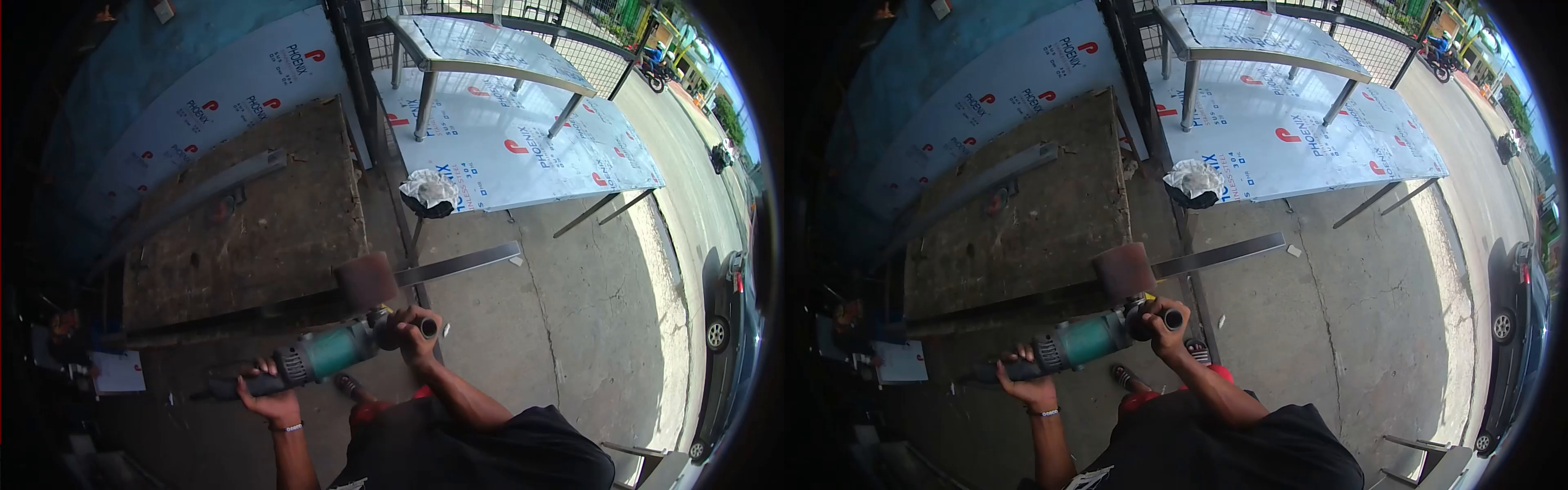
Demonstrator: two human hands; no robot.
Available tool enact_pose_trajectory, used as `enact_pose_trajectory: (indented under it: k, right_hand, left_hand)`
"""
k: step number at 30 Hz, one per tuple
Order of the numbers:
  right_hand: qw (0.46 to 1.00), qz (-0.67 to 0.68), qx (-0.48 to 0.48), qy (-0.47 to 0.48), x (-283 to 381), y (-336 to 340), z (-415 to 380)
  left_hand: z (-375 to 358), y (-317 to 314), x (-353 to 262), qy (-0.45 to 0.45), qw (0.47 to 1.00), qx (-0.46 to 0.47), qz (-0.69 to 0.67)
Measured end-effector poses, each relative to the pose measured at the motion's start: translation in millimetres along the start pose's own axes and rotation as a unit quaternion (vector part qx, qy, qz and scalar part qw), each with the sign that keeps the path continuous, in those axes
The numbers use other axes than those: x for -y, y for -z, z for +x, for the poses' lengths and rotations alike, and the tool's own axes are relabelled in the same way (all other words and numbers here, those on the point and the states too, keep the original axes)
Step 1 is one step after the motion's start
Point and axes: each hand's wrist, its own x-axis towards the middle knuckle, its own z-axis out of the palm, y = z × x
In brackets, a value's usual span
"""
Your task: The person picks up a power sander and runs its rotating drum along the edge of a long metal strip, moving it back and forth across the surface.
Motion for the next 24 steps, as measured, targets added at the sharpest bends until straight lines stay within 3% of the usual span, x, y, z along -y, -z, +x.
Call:
enact_pose_trajectory:
  k: [3, 5, 8, 12, 15, 18, 24]
  right_hand:
    - [0.993, -0.086, -0.070, 0.051, 47.4, 38.4, 14.6]
    - [0.991, -0.083, -0.066, 0.083, 84.4, 65.3, 34.9]
    - [0.963, -0.213, -0.103, 0.130, 121.4, 113.6, 64.1]
    - [0.960, -0.219, -0.094, 0.149, 138.9, 128.9, 74.2]
    - [0.960, -0.230, -0.085, 0.131, 124.9, 107.6, 60.4]
    - [0.972, -0.195, -0.043, 0.125, 73.6, 58.9, 28.1]
    - [0.993, -0.106, -0.012, 0.057, -49.9, -90.9, -43.4]
  left_hand:
    - [-6.1, -20.8, 60.9, 0.085, 0.992, -0.010, -0.090]
    - [-11.8, -39.1, 110.9, 0.135, 0.981, 0.002, -0.136]
    - [-18.1, -63.2, 177.3, 0.219, 0.957, -0.038, -0.187]
    - [-25.2, -70.7, 210.4, 0.280, 0.931, -0.047, -0.229]
    - [-16.3, -48.1, 189.2, 0.275, 0.929, -0.058, -0.242]
    - [9.7, 3.0, 138.3, 0.209, 0.955, -0.020, -0.207]
    - [80.1, 102.3, -40.5, 0.073, 0.992, 0.027, -0.096]
